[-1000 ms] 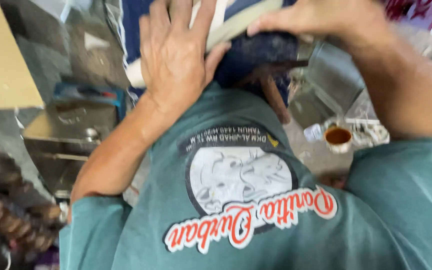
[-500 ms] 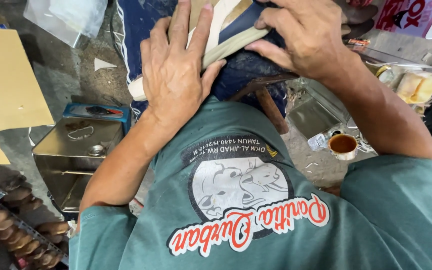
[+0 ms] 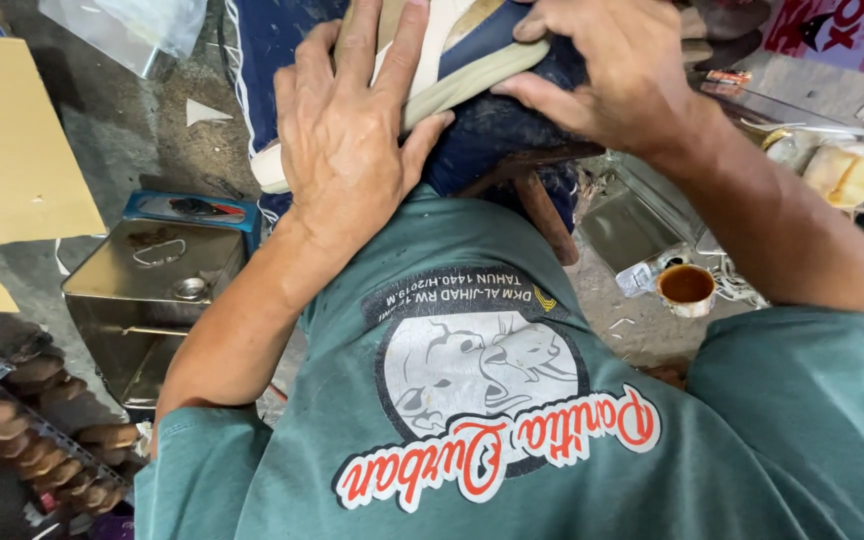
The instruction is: The person picks up a blue and white slip-on shoe and places it on their lap. They press the sole and upper together with their hands, then use a hammer to tap along the edges of the sole to secure it.
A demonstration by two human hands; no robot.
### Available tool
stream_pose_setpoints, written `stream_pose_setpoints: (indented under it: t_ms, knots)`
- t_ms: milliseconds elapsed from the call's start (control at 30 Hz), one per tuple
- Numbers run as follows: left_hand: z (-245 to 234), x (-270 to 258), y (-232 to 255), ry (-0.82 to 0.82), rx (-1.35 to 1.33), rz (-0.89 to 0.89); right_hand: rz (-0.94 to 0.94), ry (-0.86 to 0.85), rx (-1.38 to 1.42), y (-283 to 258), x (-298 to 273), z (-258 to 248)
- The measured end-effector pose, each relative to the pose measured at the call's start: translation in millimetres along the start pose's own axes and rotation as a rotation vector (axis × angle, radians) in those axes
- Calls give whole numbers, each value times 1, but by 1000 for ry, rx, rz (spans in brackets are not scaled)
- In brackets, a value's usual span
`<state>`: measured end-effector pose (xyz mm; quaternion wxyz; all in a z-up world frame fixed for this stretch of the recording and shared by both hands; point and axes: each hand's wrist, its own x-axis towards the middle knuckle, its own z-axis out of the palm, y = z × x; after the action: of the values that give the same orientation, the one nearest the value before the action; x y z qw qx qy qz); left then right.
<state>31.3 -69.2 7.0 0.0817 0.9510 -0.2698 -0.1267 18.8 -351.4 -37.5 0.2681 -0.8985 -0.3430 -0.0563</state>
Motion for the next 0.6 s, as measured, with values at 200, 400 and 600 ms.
stream_pose_setpoints:
  t_ms: [200, 400, 600]
  knots:
    - [0, -1, 0, -1, -18, 41, 25, 74, -137, -11, -6, -3]
    - [-1, -3, 3, -2, 2, 71, 48, -371, -61, 11, -10, -5]
    - [3, -5, -3, -16, 5, 50, 257, -338, 355, 20, -4, 1]
